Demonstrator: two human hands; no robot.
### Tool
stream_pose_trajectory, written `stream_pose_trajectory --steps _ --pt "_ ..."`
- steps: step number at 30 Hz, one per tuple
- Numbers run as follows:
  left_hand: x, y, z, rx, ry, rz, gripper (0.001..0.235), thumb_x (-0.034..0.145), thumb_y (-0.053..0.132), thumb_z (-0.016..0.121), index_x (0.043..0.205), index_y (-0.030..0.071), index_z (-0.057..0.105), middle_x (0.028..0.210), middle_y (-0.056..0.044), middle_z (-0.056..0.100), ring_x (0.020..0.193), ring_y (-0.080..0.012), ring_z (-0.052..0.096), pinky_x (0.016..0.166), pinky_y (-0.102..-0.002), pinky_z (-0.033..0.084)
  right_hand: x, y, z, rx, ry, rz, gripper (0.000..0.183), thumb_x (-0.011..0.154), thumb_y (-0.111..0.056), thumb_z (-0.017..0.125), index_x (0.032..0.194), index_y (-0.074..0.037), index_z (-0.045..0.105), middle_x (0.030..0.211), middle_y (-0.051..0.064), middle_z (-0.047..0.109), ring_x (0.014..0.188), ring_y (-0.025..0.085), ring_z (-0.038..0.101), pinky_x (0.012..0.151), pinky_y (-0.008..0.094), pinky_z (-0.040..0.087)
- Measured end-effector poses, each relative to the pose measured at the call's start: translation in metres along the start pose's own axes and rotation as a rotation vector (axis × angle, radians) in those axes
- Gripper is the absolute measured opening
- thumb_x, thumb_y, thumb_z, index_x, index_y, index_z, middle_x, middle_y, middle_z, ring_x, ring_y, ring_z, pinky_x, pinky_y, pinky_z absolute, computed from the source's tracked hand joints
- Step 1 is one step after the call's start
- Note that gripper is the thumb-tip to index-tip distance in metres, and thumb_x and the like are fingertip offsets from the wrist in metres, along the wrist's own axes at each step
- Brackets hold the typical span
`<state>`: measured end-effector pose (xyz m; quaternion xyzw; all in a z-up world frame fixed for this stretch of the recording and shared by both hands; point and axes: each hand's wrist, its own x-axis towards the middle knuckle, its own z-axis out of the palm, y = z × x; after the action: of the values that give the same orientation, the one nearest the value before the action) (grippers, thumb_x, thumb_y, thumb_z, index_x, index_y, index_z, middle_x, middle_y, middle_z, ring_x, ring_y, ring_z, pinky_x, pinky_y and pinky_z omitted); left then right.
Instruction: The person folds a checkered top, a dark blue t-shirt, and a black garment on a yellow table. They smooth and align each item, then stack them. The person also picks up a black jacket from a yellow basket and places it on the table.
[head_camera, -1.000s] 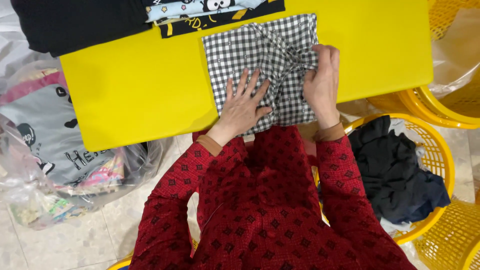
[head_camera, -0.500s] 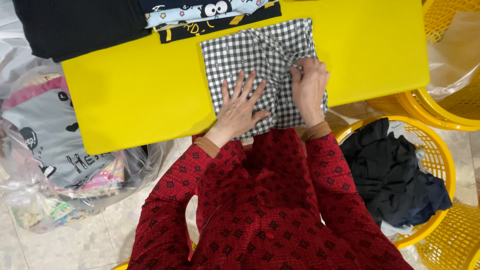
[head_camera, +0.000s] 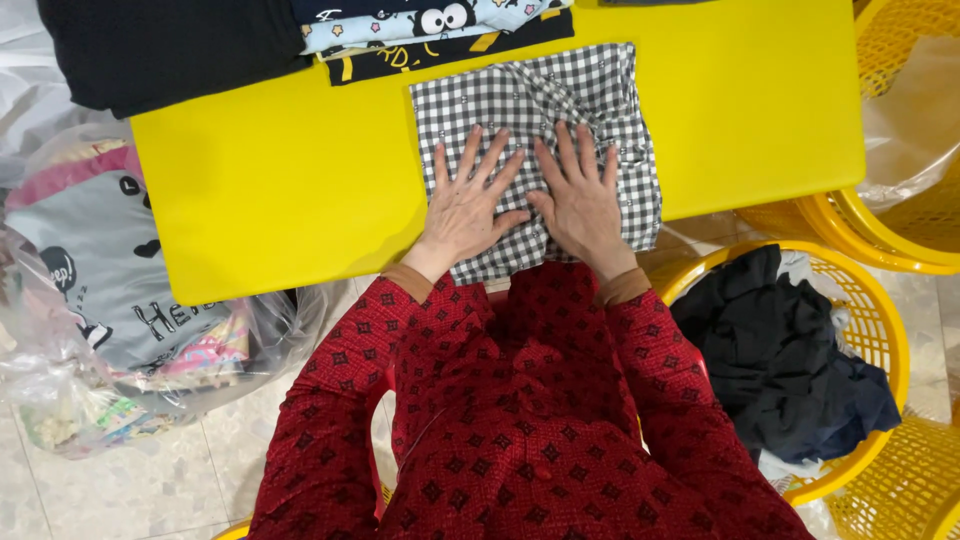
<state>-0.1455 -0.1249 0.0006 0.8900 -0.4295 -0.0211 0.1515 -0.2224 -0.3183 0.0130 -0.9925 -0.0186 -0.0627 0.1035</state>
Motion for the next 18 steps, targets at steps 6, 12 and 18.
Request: stream_pose_trajectory --steps 6,12,18 --pt "0.000 -0.005 0.002 0.009 -0.001 -0.006 0.090 0.092 0.076 0.051 0.161 0.020 0.036 0.170 -0.006 0.018 0.156 -0.0350 0.007 0.118 -0.071 -0.004 -0.002 0.015 -0.003 0.000 -0.070 0.010 0.065 0.105 -0.052 0.051 0.162 -0.021 0.039 0.169 0.013 0.029 0.155 0.039 0.020 0.118 0.072 0.015" --pt "-0.010 -0.017 -0.004 -0.339 0.207 -0.061 0.050 0.101 0.047 0.062 0.138 0.014 0.062 0.158 -0.010 0.045 0.150 -0.0319 0.035 0.122 -0.059 0.021 -0.013 0.028 -0.016 0.275 0.160 -0.036 0.055 0.104 -0.041 0.059 0.148 -0.008 0.051 0.159 0.020 0.040 0.146 0.038 0.037 0.116 0.062 0.031" --pt "-0.005 -0.081 -0.033 -0.717 0.749 -0.525 0.015 0.101 0.011 0.066 0.114 0.004 0.071 0.111 -0.010 0.073 0.103 -0.0231 0.070 0.090 -0.033 0.054 0.039 0.034 -0.030 0.897 0.454 0.251 0.023 0.107 -0.014 0.065 0.127 -0.002 0.063 0.117 0.009 0.067 0.104 0.020 0.065 0.093 0.036 0.054"
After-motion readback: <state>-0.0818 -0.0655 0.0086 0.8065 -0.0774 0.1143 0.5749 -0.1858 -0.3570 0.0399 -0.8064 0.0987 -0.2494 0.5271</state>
